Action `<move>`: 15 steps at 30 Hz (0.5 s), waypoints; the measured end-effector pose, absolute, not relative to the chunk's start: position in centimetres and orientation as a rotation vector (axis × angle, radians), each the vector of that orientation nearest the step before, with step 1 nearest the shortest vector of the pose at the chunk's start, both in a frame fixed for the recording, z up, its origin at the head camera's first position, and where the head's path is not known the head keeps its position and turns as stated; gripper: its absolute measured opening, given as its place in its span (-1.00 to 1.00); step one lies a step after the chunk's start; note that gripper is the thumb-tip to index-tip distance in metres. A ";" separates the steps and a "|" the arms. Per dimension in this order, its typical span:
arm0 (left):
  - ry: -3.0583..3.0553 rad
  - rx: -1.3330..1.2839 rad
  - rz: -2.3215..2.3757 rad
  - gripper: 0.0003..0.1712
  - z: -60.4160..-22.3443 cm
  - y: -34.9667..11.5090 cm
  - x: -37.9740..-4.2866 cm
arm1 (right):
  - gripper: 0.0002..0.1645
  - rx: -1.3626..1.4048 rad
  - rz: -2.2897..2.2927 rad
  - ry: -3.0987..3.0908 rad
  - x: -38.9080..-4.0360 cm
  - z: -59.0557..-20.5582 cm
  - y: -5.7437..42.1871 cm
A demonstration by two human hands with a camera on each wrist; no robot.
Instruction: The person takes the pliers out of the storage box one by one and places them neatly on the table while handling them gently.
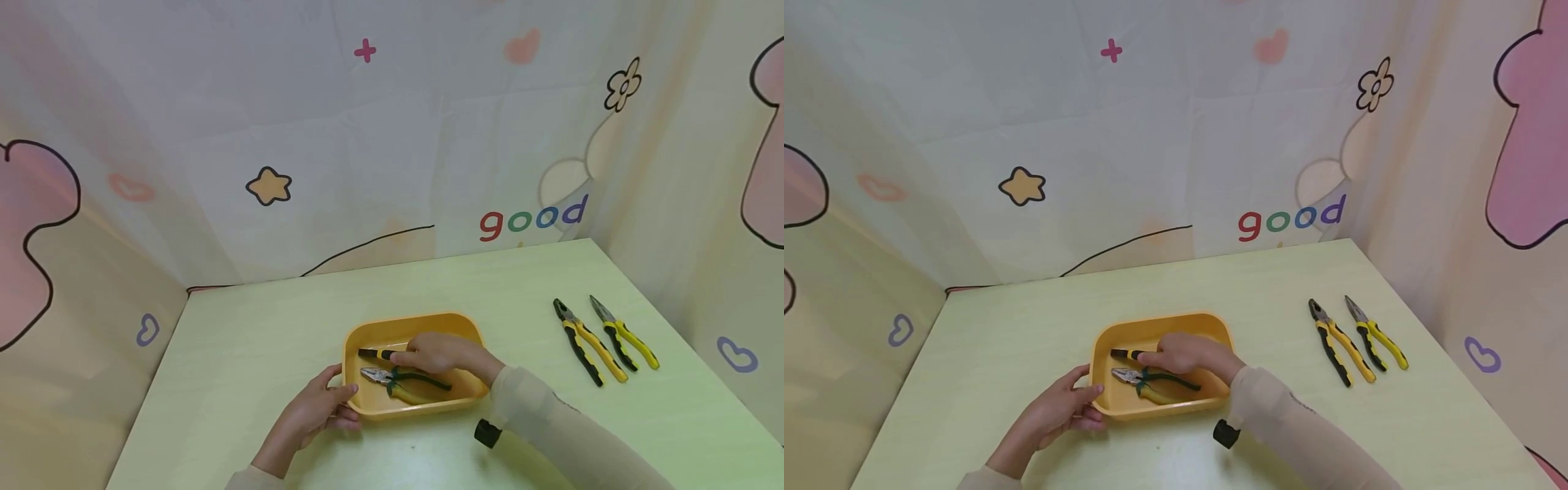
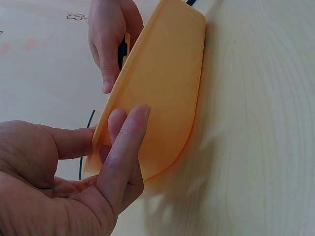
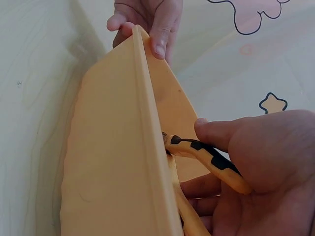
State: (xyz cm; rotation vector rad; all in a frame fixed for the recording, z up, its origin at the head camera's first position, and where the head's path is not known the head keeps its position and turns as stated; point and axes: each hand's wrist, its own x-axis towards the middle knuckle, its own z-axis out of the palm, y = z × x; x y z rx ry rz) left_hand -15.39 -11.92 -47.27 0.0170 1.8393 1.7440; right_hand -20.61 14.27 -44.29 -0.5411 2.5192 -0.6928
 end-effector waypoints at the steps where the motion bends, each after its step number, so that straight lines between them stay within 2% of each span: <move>1: 1.841 0.017 1.744 -0.24 -47.3 -11.9 -15.4 | -0.38 -0.532 -0.698 2.519 -20.6 -44.3 14.2; 15: 1.837 0.021 1.750 -0.25 -47.2 -12.0 -15.3 | -0.33 -0.499 -0.800 2.542 -20.0 -44.5 14.1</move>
